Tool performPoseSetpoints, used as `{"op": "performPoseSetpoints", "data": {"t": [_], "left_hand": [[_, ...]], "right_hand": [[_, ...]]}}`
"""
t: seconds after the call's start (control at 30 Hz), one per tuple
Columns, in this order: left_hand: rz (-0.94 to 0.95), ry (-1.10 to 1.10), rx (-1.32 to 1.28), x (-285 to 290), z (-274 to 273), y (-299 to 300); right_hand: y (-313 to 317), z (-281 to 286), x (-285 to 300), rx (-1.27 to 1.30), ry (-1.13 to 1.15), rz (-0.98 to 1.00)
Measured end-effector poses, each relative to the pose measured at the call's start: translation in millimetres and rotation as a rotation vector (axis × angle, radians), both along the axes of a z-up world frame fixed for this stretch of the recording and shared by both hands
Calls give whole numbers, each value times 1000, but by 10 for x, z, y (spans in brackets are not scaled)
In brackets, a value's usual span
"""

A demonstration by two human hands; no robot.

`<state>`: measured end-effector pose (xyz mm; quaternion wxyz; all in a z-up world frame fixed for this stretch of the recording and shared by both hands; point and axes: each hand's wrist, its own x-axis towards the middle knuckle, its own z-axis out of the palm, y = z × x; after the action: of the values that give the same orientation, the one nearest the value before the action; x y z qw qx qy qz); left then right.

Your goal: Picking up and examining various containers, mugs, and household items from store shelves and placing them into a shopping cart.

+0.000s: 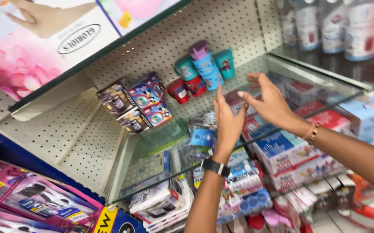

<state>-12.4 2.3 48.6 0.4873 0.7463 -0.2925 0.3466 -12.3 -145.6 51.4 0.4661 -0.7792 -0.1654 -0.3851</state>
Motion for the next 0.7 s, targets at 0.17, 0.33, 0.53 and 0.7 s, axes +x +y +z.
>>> {"op": "performPoseSetpoints", "data": {"t": [0.17,0.33,0.53,0.7], "left_hand": [[94,196,-18,1129,-75,-122],[135,219,-25,2033,-295,-411],[186,230,-21,2589,-425,-603],[172,314,-11,2824,-402,-586]], "right_hand": [[39,-38,1110,-57,182,-135],[-4,-126,1903,-74,305,-255],[-194,-312,2610,-9,407,-231],[-245,-282,3080,-19,495,-198]]}}
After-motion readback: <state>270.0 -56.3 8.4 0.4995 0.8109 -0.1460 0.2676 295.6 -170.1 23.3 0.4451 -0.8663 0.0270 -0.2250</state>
